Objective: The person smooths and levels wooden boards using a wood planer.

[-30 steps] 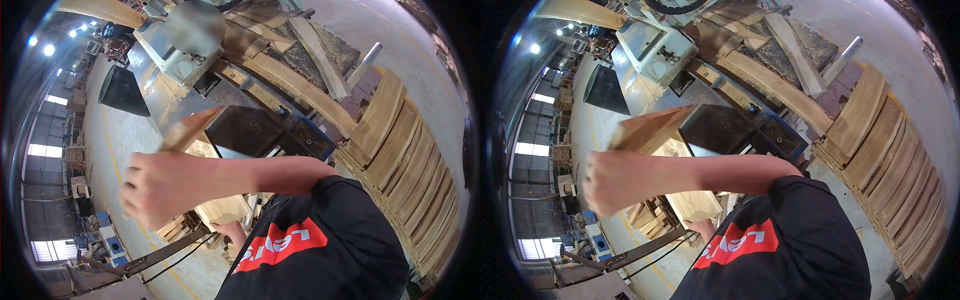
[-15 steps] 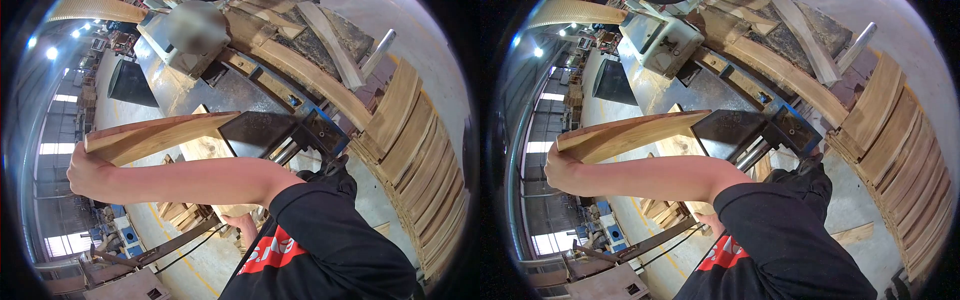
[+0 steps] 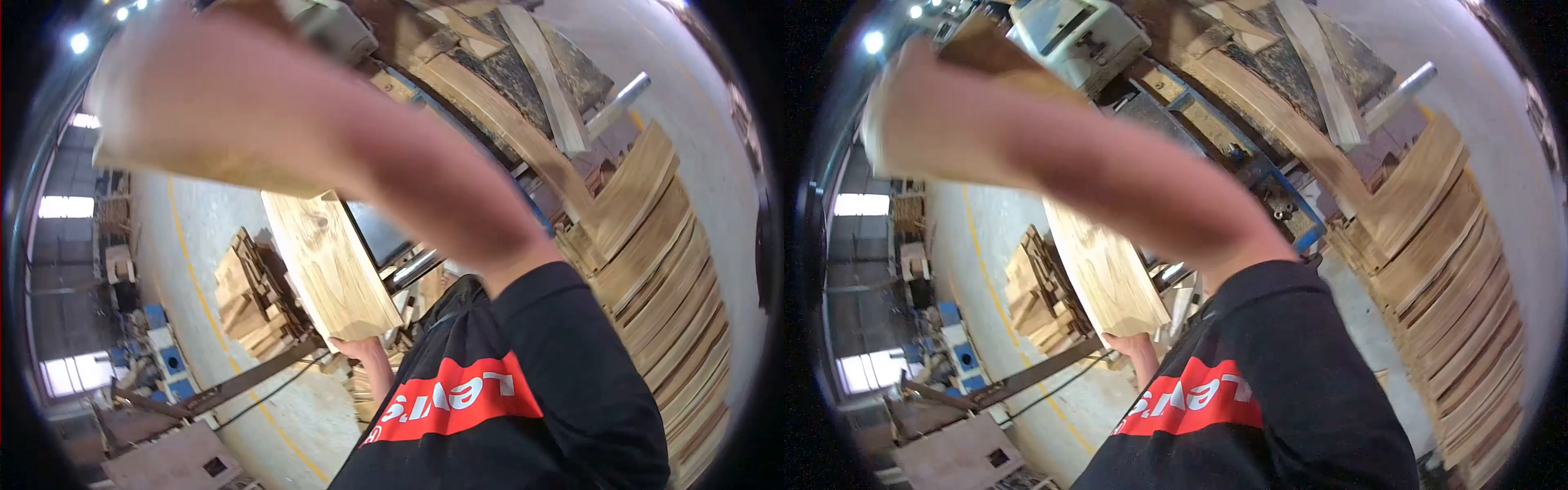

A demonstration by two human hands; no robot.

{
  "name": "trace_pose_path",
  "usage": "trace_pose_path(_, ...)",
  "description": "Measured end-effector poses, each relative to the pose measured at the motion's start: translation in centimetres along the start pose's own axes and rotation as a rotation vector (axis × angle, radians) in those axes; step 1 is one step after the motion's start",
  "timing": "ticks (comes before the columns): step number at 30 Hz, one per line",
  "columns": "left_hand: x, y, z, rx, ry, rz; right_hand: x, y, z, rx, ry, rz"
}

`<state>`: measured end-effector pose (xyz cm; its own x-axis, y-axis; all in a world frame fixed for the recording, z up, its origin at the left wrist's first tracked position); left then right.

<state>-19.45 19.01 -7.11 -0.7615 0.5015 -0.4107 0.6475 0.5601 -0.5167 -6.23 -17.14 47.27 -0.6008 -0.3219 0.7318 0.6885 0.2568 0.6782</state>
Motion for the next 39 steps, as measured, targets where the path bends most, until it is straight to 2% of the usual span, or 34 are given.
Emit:
trace_pose_path(3, -0.2, -0.3, -0.4, -0.044, -0.022, 0.023, 1.4, 2.0, -1.6, -0.168, 0.131, 0.372)
trace_pose_path(6, 0.6, 0.4, -0.8, -0.085, -0.052, -0.024, 1.1, 1.7, -3.5, -0.147, 0.340, 0.582)
trace_pose_path(8, 1.7, 1.7, -1.2, -0.106, -0.066, -0.067, 1.4, 1.2, -4.0, -0.121, 0.470, 0.560)
trace_pose_path(12, 1.8, 2.1, -1.7, -0.098, -0.061, -0.110, -1.4, -1.8, -3.0, 0.119, 0.320, 0.384)
trace_pose_path(14, 2.4, 2.0, -2.2, -0.097, -0.037, -0.147, -2.8, -4.3, -1.0, 0.262, 0.326, 0.426)
trace_pose_path(19, 1.8, 2.1, -2.6, -0.121, -0.032, -0.151, -9.9, -15.3, 4.3, 0.253, 0.318, 0.359)
trace_pose_path(21, 1.8, 2.4, -2.3, -0.095, -0.046, -0.133, -13.1, -20.5, 6.0, 0.314, 0.224, 0.446)
trace_pose_path(23, 0.0, 0.1, -2.8, -0.043, -0.049, -0.149, -16.5, -25.6, 6.7, 0.267, 0.188, 0.521)
trace_pose_path(27, 0.9, 1.0, -1.9, -0.031, -0.084, -0.162, -23.8, -33.4, 6.2, 0.132, 0.117, 0.648)
trace_pose_path(28, 0.6, 0.8, -1.9, -0.039, -0.082, -0.153, -25.0, -34.0, 6.2, 0.183, 0.029, 0.662)
trace_pose_path(31, 0.6, 0.8, -1.6, -0.062, -0.054, -0.131, -26.5, -35.0, 5.3, -0.171, 0.372, 0.944)
trace_pose_path(32, 0.7, 1.1, -1.6, -0.068, -0.038, -0.121, -27.4, -35.1, 5.4, -0.223, 0.422, 0.883)
trace_pose_path(35, 0.0, 0.5, -1.5, -0.038, -0.101, -0.095, -28.2, -34.2, 6.9, -0.143, 0.544, 0.585)
trace_pose_path(39, -0.1, 0.1, -1.7, -0.049, -0.061, -0.135, -29.6, -34.6, 7.2, -0.218, 0.358, 0.608)
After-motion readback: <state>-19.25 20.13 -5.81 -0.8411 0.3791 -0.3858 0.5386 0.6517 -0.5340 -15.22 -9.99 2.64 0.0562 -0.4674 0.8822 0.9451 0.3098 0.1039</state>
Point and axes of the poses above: each hand's wrist, its own y-axis towards the middle knuckle, its own x-axis out of the back of the hand, z = x × y, the point moved 6 cm from there along y, towards the middle knuckle, and after that the axes turned 4 degrees about y, right-handed, at the moved point
